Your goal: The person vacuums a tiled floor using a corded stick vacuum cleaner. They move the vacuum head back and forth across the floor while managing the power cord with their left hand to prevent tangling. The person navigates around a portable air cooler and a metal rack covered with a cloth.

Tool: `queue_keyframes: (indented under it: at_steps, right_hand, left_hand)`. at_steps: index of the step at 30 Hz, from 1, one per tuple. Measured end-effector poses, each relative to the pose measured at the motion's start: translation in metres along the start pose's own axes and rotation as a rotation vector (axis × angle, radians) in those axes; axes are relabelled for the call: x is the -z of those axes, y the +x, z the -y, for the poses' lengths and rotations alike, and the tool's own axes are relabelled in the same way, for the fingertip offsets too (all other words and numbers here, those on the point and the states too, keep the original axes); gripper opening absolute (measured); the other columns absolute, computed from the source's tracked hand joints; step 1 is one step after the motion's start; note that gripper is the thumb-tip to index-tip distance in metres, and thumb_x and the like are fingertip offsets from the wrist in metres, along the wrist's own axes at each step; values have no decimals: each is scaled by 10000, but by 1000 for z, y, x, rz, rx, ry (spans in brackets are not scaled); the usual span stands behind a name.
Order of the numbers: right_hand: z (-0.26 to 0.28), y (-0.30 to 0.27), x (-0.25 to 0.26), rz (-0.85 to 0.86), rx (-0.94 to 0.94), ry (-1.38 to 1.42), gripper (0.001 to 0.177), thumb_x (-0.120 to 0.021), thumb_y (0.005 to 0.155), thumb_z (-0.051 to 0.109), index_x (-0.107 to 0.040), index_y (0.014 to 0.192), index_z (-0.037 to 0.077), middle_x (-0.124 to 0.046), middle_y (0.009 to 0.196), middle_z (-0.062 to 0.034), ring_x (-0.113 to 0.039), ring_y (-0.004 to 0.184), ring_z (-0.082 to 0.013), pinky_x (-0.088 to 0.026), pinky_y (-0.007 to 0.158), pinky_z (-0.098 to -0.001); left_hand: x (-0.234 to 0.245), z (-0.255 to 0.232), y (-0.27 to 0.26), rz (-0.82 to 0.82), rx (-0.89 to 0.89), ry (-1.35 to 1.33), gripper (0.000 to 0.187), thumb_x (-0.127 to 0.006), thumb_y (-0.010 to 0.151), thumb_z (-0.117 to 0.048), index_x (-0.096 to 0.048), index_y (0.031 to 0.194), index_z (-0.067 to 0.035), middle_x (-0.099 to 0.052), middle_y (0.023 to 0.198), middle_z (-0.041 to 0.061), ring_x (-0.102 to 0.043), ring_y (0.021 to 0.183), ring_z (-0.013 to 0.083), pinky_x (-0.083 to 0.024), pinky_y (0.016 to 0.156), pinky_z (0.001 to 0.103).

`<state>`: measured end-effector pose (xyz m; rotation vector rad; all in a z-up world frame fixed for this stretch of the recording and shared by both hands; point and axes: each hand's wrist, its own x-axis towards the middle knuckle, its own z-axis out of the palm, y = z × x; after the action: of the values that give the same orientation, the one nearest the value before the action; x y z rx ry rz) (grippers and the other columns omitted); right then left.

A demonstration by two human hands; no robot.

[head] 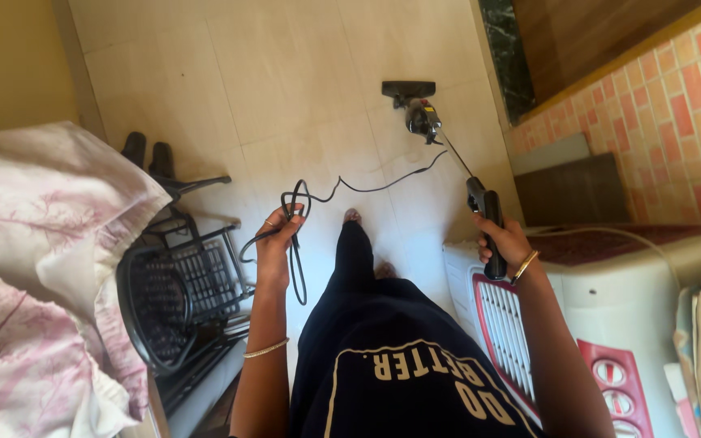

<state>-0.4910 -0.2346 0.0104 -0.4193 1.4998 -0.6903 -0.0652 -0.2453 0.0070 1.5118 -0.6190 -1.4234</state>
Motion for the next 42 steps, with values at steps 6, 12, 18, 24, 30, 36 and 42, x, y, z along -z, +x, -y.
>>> queue_keyframes:
  at_steps: [6, 12, 18, 24, 30, 36, 42]
  right_hand:
    - [54, 50, -38, 42, 9, 80, 274, -723, 924, 224, -560, 1084, 73, -524, 708, -37, -469, 499, -119, -414, 456, -288]
    - [93, 102, -121, 259, 51, 293, 387, -701, 890, 105, -474, 1200, 70, -724, 1132, -254, -536, 586, -118, -489, 543, -271]
    - [115, 132, -204, 325, 41, 386, 466, -645, 873, 43, -408, 1275, 32, -671, 1270, -259, -724, 879, -300, -580, 683, -358]
    - [133, 157, -218, 367, -28, 427, 460, -619, 851, -1, -429, 1266, 49, -641, 1295, -245, -741, 1001, -322, -592, 758, -385]
    - [169, 188, -196, 553, -39, 554, 373, -582, 873, 20, -470, 1214, 118, -648, 1300, -286, -690, 858, -269, -590, 765, -393]
    - [200, 209, -182, 627, -176, 690, 261, -672, 990, 122, -483, 1165, 159, -676, 1283, -273, -646, 782, -167, -562, 765, -333]
    - [199, 235, -177, 543, -164, 558, 323, -689, 889, -32, -562, 1100, 178, -696, 1014, -117, -607, 725, -137, -529, 737, -326]
  left_hand:
    - [-21, -22, 63, 69, -114, -95, 202, -659, 941, -157, -700, 1105, -46, -705, 1012, -9, -587, 987, 128, -434, 905, 294]
    - [-53, -41, 113, 263, 22, -470, 256, -528, 1038, -296, -608, 1011, -55, -433, 617, -24, -559, 692, 176, -523, 814, 374]
    - [-90, -67, 128, 412, 72, -579, 263, -517, 1080, -292, -575, 993, -50, -329, 553, -75, -358, 499, 84, -422, 604, 297]
    - [-101, -92, 133, 586, 58, -641, 277, -536, 1088, -306, -599, 1020, -45, -316, 540, -90, -288, 436, 48, -337, 502, 246]
    - [-120, -103, 130, 612, 31, -349, 253, -607, 1043, -271, -654, 1013, -23, -456, 569, -36, -407, 488, 69, -377, 547, 249]
    - [-147, -118, 130, 752, 14, -49, 282, -670, 983, -239, -724, 1107, 9, -717, 802, 88, -661, 709, 163, -526, 671, 306]
    - [-154, -119, 135, 783, -115, 207, 471, -599, 1003, -346, -637, 1383, -70, -753, 1190, 81, -678, 1035, 182, -512, 982, 329]
